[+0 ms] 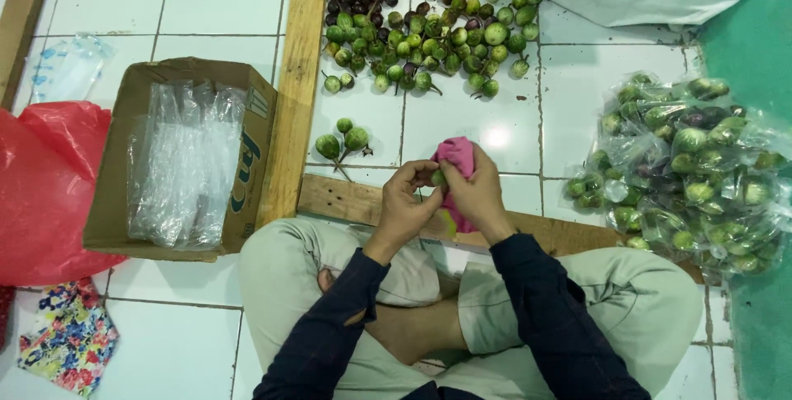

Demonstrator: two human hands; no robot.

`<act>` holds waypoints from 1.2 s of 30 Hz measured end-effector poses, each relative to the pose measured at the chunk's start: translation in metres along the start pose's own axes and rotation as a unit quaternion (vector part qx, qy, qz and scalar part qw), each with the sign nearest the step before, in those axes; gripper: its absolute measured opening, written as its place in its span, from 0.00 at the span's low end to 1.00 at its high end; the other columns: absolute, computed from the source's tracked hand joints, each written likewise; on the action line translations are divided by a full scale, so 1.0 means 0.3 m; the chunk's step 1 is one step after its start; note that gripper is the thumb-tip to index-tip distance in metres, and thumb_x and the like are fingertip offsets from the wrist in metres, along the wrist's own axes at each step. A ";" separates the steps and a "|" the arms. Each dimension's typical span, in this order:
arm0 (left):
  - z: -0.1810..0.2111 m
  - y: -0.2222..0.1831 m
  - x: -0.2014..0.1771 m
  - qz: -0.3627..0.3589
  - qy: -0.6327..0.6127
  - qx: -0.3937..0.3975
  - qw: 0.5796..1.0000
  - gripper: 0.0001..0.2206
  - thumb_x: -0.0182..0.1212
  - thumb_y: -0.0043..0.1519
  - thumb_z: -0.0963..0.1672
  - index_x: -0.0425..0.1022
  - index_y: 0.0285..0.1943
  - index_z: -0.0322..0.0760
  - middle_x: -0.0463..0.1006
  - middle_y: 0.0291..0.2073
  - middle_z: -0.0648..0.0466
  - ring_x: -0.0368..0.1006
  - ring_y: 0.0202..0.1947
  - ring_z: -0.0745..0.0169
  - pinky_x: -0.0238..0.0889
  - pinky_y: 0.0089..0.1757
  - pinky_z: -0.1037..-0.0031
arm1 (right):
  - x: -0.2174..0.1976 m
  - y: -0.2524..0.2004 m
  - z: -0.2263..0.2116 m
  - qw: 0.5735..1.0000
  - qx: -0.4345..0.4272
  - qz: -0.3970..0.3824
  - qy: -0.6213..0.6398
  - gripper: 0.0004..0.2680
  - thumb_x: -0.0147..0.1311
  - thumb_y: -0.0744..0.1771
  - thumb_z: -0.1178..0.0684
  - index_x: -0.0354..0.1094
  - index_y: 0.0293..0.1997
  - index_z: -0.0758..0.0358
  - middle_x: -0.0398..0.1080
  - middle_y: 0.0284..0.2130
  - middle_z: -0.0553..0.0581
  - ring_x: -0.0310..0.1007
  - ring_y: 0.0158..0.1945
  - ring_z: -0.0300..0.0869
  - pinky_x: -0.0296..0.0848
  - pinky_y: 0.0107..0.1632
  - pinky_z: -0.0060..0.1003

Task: Cleaning and packaging small vegetables using a cloth and plastic bags

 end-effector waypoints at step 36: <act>-0.199 0.052 -0.167 0.043 -0.050 -0.086 0.994 0.15 0.67 0.59 0.36 0.77 0.55 0.31 0.82 0.41 0.48 0.77 0.36 0.67 0.73 0.37 0.77 | -0.030 -0.012 -0.062 0.989 -0.118 0.085 0.003 0.05 0.49 0.72 0.51 0.67 0.45 0.59 0.73 0.32 0.61 0.76 0.42 0.53 0.72 0.49 0.50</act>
Point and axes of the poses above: each hand's wrist, its own y-axis towards the middle knuckle, its own x-axis out of the palm, z = x × y, the point moved 7 cm from there along y, towards the middle knuckle
